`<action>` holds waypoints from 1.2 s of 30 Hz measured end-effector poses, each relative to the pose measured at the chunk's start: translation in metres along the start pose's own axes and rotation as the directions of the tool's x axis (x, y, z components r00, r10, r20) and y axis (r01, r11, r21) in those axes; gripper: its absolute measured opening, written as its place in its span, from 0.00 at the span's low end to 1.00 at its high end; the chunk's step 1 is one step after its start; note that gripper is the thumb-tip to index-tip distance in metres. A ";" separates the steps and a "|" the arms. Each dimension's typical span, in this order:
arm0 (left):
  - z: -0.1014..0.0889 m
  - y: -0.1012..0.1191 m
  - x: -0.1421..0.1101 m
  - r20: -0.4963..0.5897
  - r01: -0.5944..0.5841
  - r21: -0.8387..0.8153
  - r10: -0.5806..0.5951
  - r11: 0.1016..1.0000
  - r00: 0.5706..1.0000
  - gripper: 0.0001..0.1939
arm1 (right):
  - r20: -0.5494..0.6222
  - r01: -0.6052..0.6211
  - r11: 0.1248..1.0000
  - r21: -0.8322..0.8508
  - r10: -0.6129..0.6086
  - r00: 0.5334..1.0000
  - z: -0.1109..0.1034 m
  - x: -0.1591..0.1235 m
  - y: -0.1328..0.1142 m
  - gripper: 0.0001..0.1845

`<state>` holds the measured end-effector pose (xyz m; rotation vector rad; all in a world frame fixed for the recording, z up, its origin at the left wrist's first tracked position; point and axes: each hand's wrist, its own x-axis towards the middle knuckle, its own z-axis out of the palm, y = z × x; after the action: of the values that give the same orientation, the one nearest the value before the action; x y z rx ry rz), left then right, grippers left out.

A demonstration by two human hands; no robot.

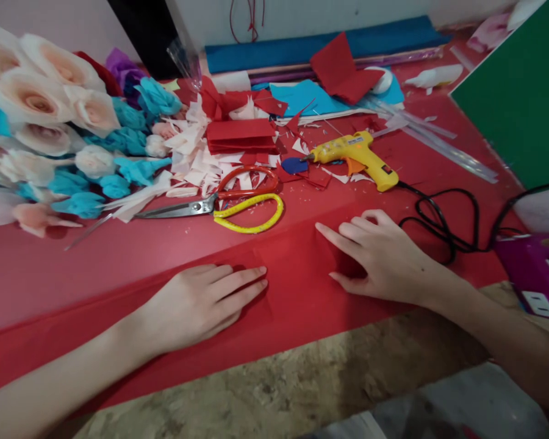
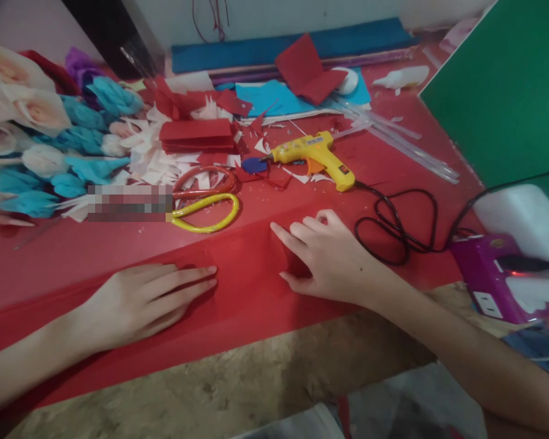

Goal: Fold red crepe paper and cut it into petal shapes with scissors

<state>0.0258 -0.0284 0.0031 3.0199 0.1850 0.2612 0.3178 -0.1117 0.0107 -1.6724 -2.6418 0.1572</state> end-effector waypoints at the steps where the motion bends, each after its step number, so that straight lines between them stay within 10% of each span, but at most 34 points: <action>1: -0.002 0.000 0.002 -0.001 -0.011 0.001 0.011 1.000 1.000 0.15 | 0.006 -0.024 0.999 0.034 0.024 1.000 -0.001 0.001 0.000 0.36; 7: -0.006 -0.001 0.007 -0.008 -0.030 -0.018 0.030 0.999 1.000 0.15 | -0.188 -0.231 0.860 0.455 0.346 0.919 0.000 0.000 -0.001 0.27; 13: -0.004 -0.001 0.006 0.011 -0.015 -0.013 0.015 1.000 1.000 0.15 | -0.129 -0.234 0.723 0.650 0.409 0.903 -0.001 0.001 -0.016 0.27; 22: -0.005 0.000 0.007 0.008 0.005 -0.013 -0.005 1.000 1.000 0.15 | 0.137 -0.259 0.155 0.953 0.544 0.828 -0.005 0.003 -0.027 0.18; 30: -0.007 0.001 0.006 0.019 0.059 -0.039 -0.059 0.997 0.998 0.15 | 0.093 -0.328 0.412 0.850 0.496 0.863 -0.017 -0.001 -0.032 0.07; 36: -0.025 -0.018 0.005 0.140 0.426 -0.223 -0.404 0.877 0.904 0.20 | -0.098 -0.254 0.532 0.807 0.546 0.832 -0.028 0.010 -0.025 0.06</action>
<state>0.0239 -0.0073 0.0264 2.6480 0.7245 0.0984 0.2929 -0.1114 0.0400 -1.7014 -1.4854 0.7970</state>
